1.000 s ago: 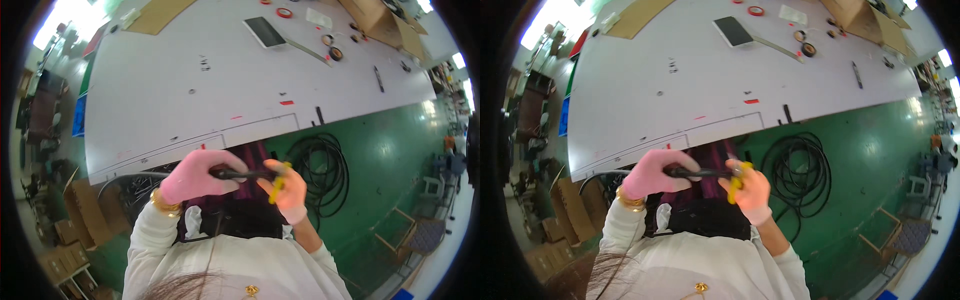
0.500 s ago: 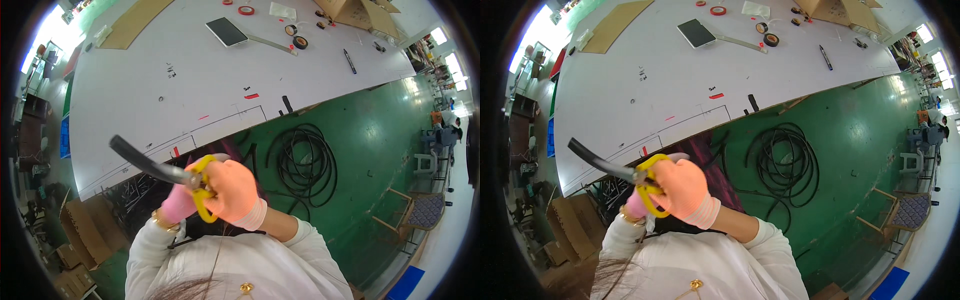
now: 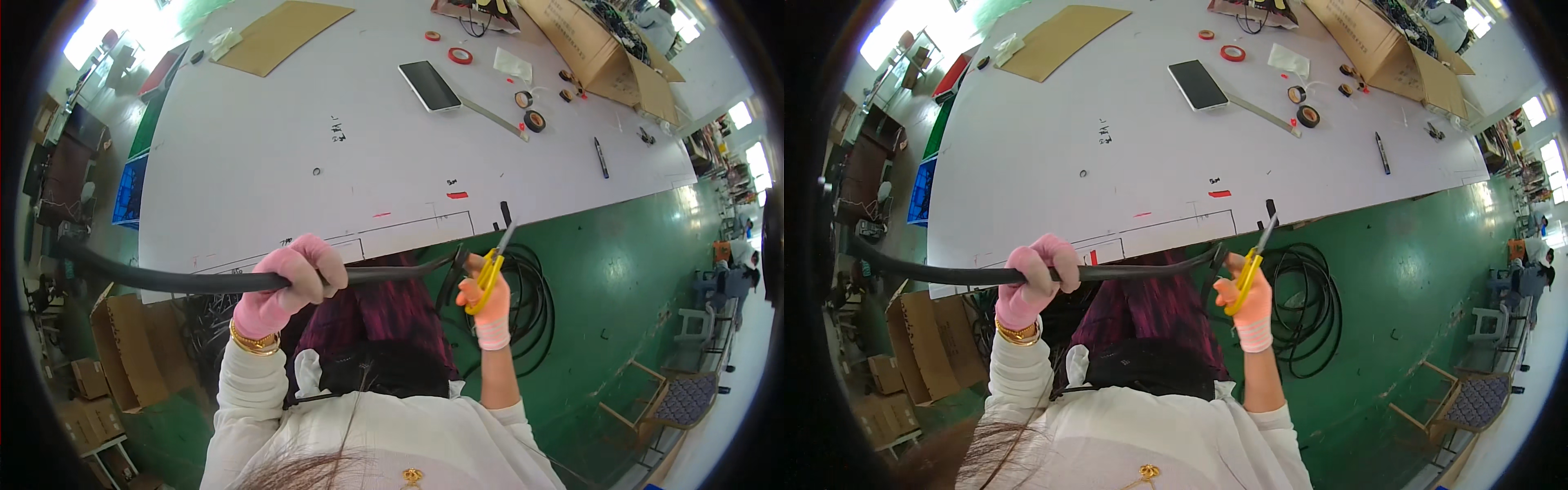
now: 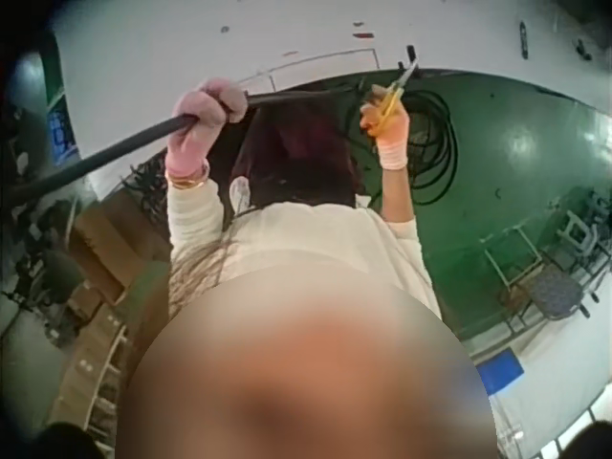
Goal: Measuring and cutting long black electrical cables to a specific length using scissors at a factory workbench.
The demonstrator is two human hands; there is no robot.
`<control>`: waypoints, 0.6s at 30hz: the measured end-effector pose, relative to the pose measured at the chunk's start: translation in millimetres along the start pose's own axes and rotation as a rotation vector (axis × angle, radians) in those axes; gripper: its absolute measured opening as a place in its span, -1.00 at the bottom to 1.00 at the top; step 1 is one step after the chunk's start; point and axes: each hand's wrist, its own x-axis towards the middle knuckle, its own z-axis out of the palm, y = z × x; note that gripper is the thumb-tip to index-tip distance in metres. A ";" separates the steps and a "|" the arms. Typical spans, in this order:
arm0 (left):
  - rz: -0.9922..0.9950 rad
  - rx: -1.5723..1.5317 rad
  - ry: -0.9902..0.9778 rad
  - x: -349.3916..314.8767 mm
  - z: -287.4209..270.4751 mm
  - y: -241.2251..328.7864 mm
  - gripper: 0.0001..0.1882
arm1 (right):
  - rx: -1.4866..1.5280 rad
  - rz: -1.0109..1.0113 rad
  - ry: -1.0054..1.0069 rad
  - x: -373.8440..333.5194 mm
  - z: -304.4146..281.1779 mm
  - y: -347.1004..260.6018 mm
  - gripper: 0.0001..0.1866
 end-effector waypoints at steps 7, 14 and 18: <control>-0.104 -0.280 0.339 -7.9 -15.5 -10.7 -0.91 | 0.015 0.076 0.121 -38.6 21.3 -31.2 -0.73; -0.416 -1.153 0.888 26.1 -38.6 -57.2 -0.80 | -0.167 0.059 -0.449 -79.2 -29.0 -113.7 -0.95; -0.140 -0.896 0.710 56.7 -58.1 -45.9 -0.83 | -0.436 0.245 -0.754 -78.9 -60.1 -130.8 -0.80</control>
